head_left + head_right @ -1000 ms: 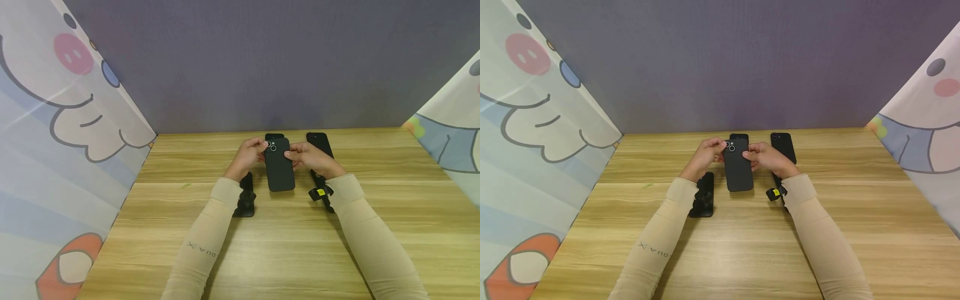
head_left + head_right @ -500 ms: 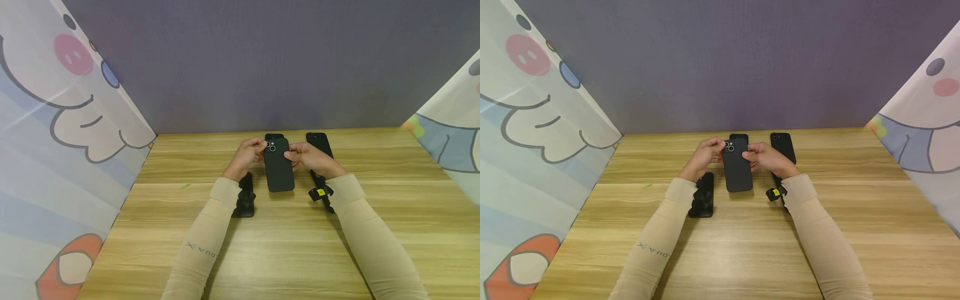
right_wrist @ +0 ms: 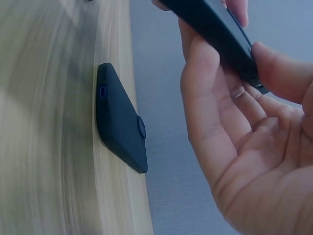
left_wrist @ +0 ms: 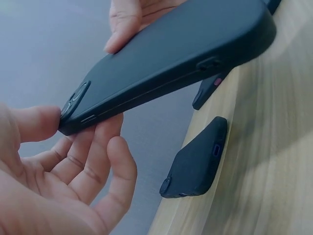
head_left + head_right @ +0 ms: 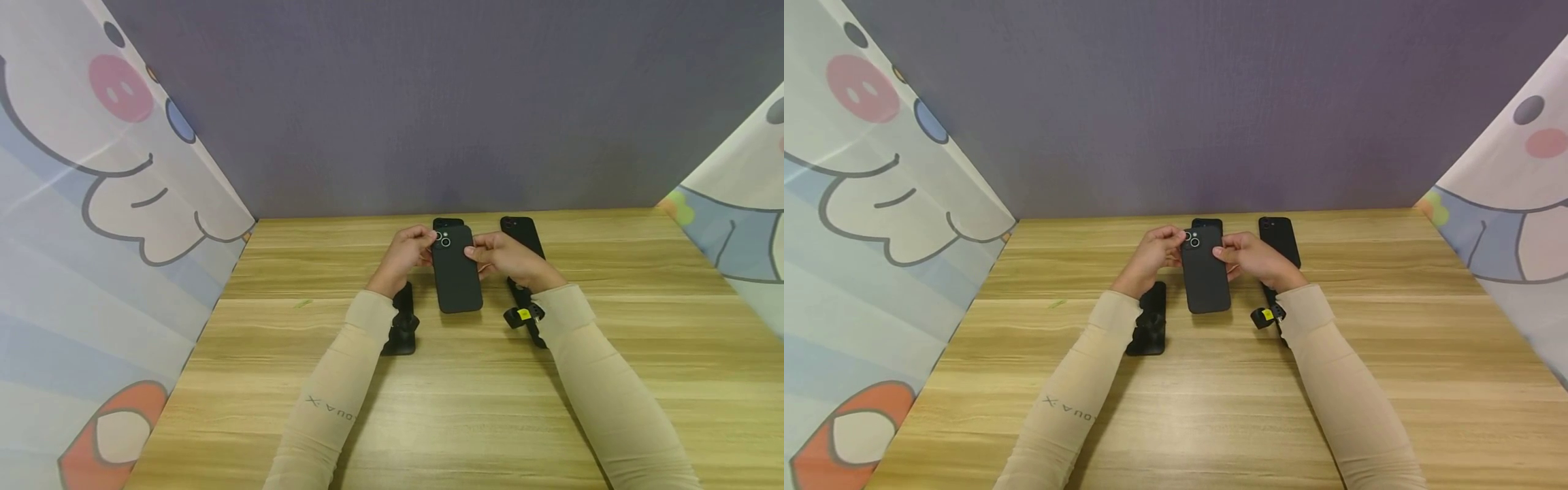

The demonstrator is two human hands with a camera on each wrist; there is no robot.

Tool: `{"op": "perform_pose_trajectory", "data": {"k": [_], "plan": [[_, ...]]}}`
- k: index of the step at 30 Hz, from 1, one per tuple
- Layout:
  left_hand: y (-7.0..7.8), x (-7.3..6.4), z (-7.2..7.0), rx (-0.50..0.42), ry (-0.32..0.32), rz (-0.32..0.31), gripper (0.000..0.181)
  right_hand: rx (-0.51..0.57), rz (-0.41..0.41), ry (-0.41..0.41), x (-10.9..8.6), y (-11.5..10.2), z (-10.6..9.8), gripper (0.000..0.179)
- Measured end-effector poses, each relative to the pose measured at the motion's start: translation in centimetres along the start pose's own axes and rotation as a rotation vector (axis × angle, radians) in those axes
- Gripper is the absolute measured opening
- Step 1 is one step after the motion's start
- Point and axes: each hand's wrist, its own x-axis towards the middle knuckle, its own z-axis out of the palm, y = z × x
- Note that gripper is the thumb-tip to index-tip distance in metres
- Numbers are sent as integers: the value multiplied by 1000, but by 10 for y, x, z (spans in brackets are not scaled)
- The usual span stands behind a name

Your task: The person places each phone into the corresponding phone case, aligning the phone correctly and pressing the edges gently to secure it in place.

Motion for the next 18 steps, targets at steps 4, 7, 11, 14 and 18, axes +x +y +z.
{"op": "perform_pose_trajectory", "data": {"k": [4,7,11,14,18], "plan": [[0,0,2,1,-4,-16,19,5,-2,2,-1,0,-1,38],[1,-1,2,2,-14,-22,22,7,2,8,0,0,-1,38],[1,-2,1,4,-25,-17,26,18,8,19,0,0,-2,38],[0,-2,1,6,-30,-13,27,24,9,40,0,0,-3,38],[-1,-1,1,31,-50,-21,26,35,10,81,0,0,-4,36]]}}
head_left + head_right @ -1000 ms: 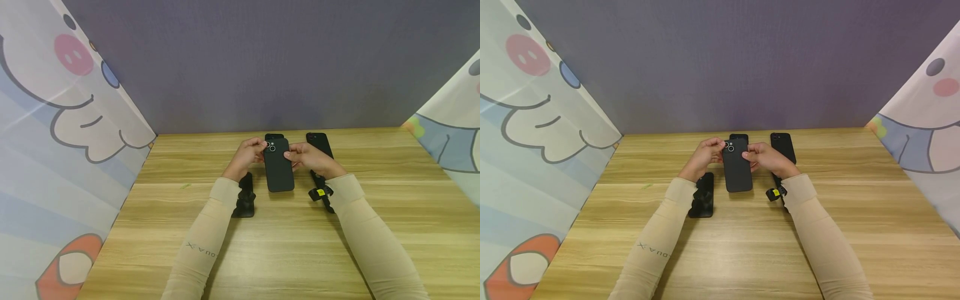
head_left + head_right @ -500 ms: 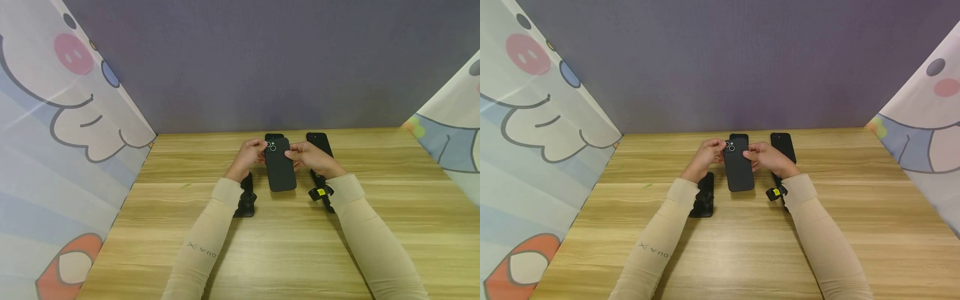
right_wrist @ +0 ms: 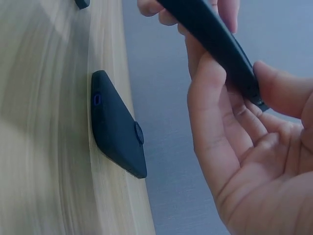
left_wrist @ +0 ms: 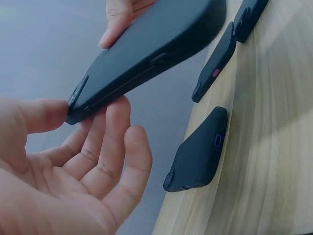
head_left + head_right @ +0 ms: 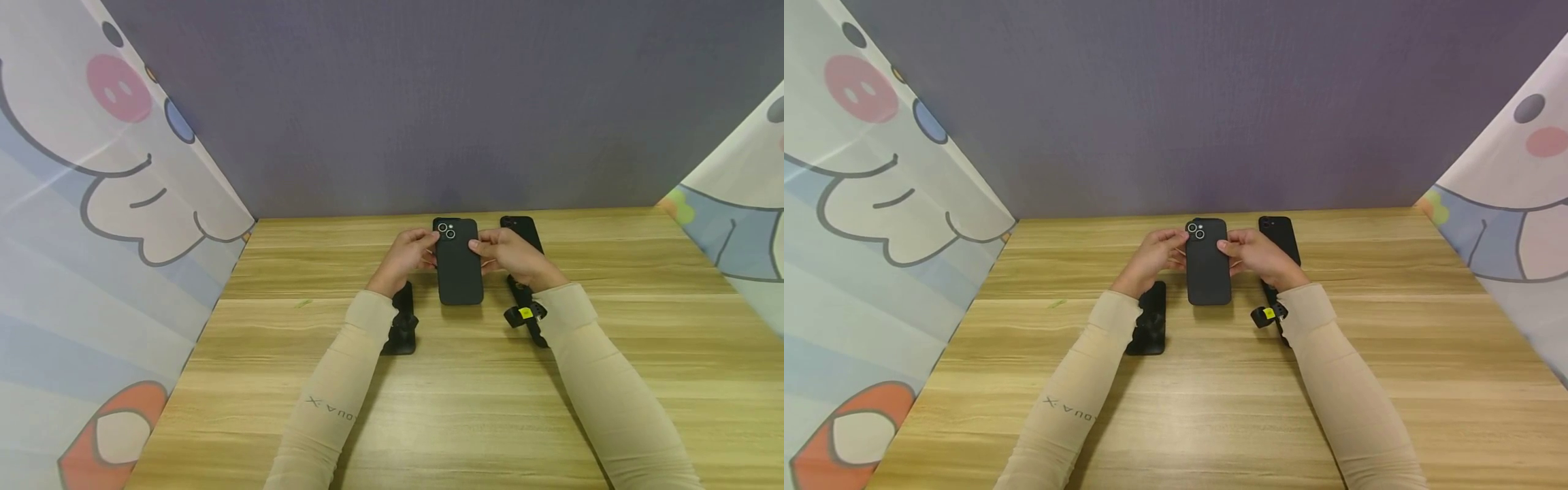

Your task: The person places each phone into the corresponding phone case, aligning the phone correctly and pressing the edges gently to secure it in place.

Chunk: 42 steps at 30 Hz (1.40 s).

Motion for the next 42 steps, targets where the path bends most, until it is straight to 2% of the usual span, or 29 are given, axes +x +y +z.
{"op": "perform_pose_trajectory", "data": {"k": [11,16,22,28,35,42], "plan": [[0,-1,2,84,-72,-36,24,52,24,97,-3,-2,-2,38],[0,-1,2,109,-103,-55,23,61,27,111,-2,-2,-3,41],[-1,-1,1,120,-113,-47,25,66,32,103,-3,-3,-2,41],[0,-2,0,113,-94,-34,26,112,42,91,-2,-4,-1,41],[1,-2,2,84,-36,-24,25,188,46,102,-1,-5,1,30],[-1,-3,2,75,1,-10,22,143,44,82,1,-3,1,29]]}}
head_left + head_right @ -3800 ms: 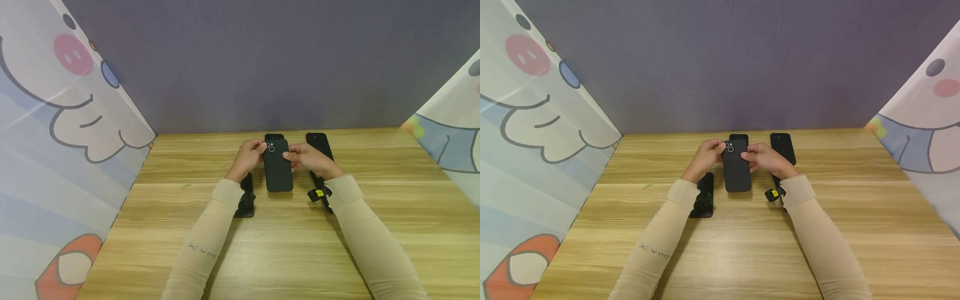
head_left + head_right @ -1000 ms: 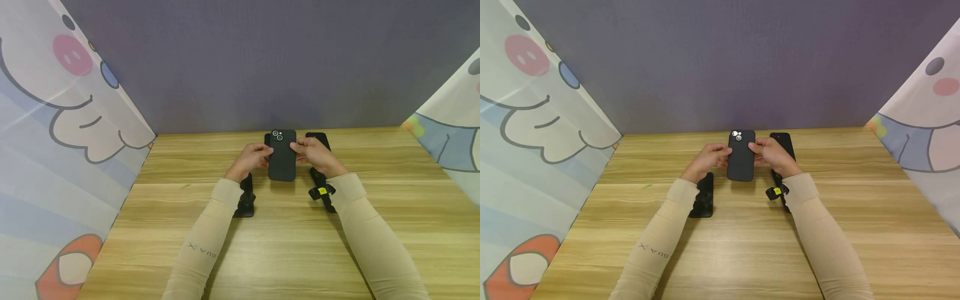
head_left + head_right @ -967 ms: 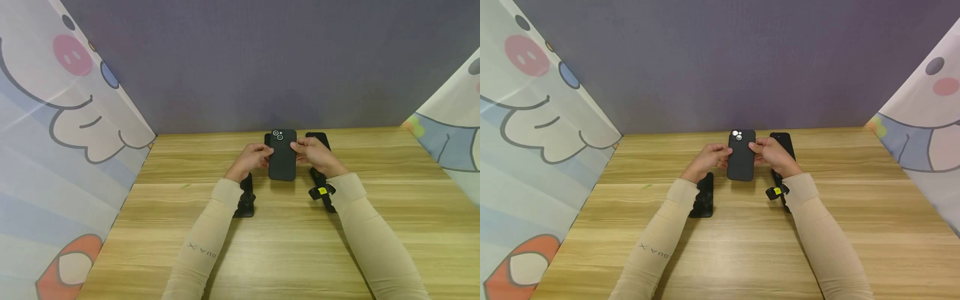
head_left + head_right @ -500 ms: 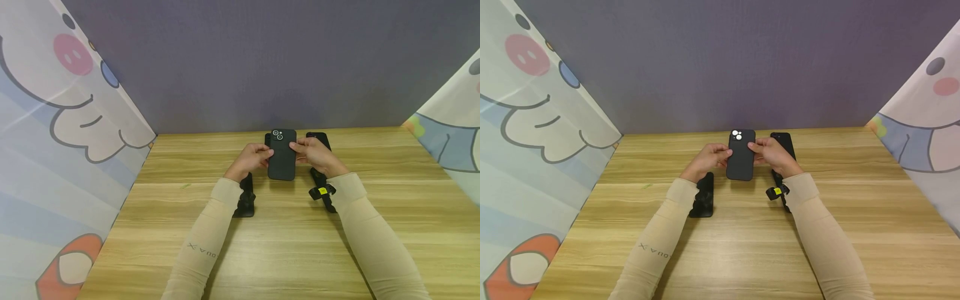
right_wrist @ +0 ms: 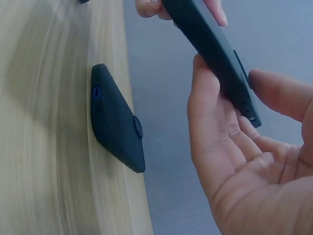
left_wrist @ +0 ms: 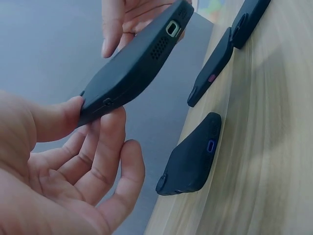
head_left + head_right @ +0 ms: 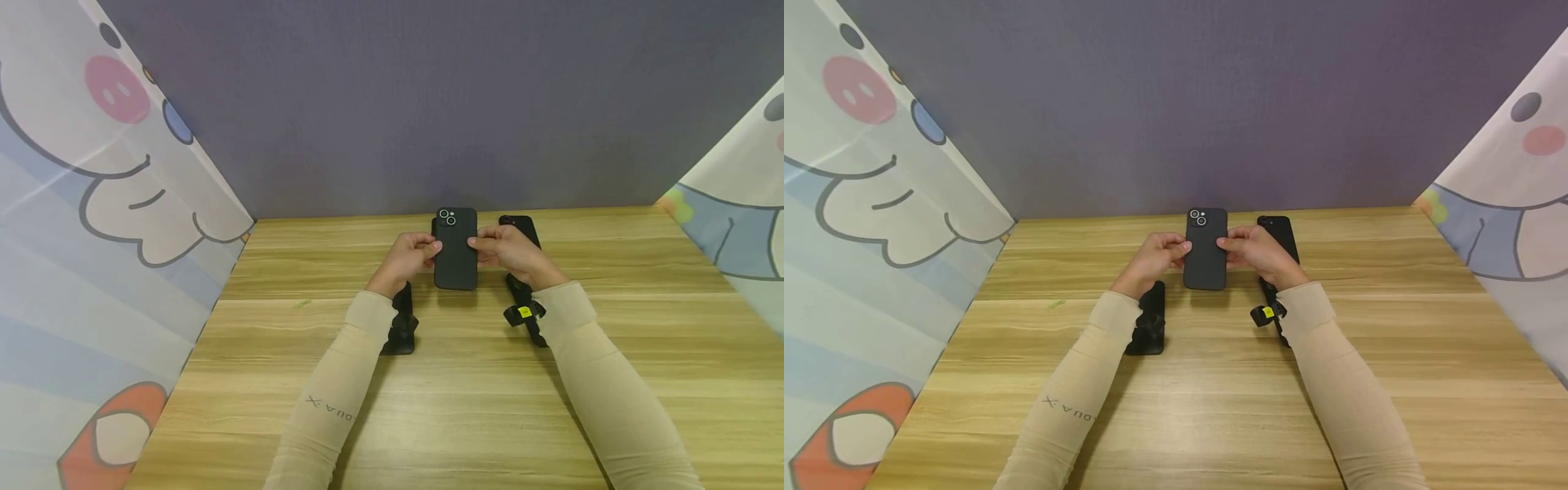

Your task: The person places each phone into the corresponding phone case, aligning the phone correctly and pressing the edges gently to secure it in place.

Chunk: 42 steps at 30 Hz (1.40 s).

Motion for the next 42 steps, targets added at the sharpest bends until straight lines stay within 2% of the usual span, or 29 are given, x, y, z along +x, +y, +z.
{"op": "perform_pose_trajectory", "data": {"k": [5,9,26,42], "plan": [[0,1,-1,7,25,15,22,-78,23,-12,0,1,-1,38],[-1,3,-1,7,34,16,22,-112,29,-27,0,1,-1,34],[-1,2,-1,14,21,-33,24,-121,9,-12,0,2,0,20],[-1,2,-2,30,14,-49,24,-136,4,-10,1,3,1,27]]}}
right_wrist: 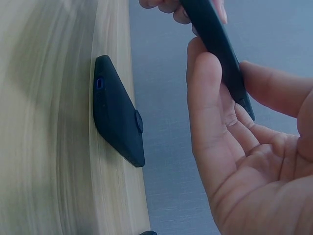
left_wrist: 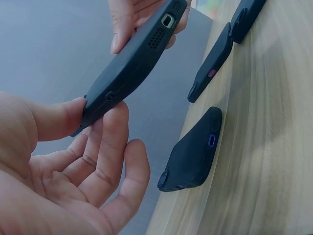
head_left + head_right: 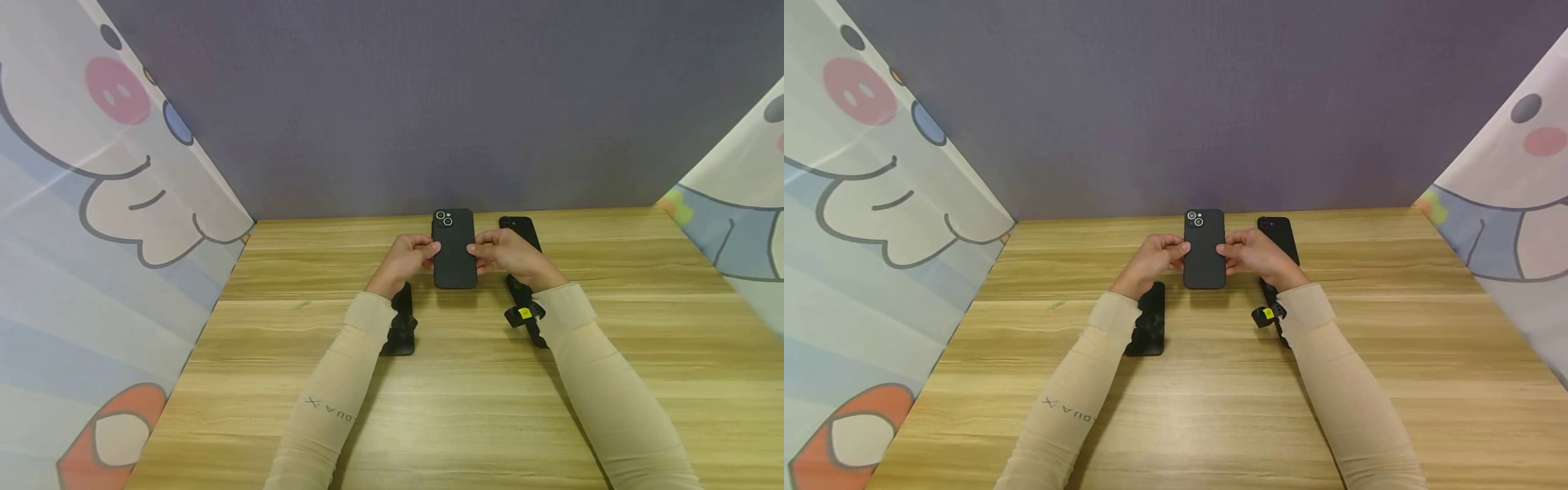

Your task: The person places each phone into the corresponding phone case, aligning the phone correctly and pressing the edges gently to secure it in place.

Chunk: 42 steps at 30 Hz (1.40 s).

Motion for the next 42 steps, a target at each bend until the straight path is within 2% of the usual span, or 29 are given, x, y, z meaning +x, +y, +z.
{"op": "perform_pose_trajectory", "data": {"k": [12,24,35,42], "plan": [[0,0,0,-2,-1,2,24,-7,9,5,-3,-4,0,31],[-1,1,0,-24,9,36,24,-25,14,30,-3,-5,0,34],[-2,2,-1,-101,11,57,25,-30,10,41,-3,-5,-1,34],[-2,0,-5,-148,8,43,21,-19,-1,89,-3,2,-13,33]]}}
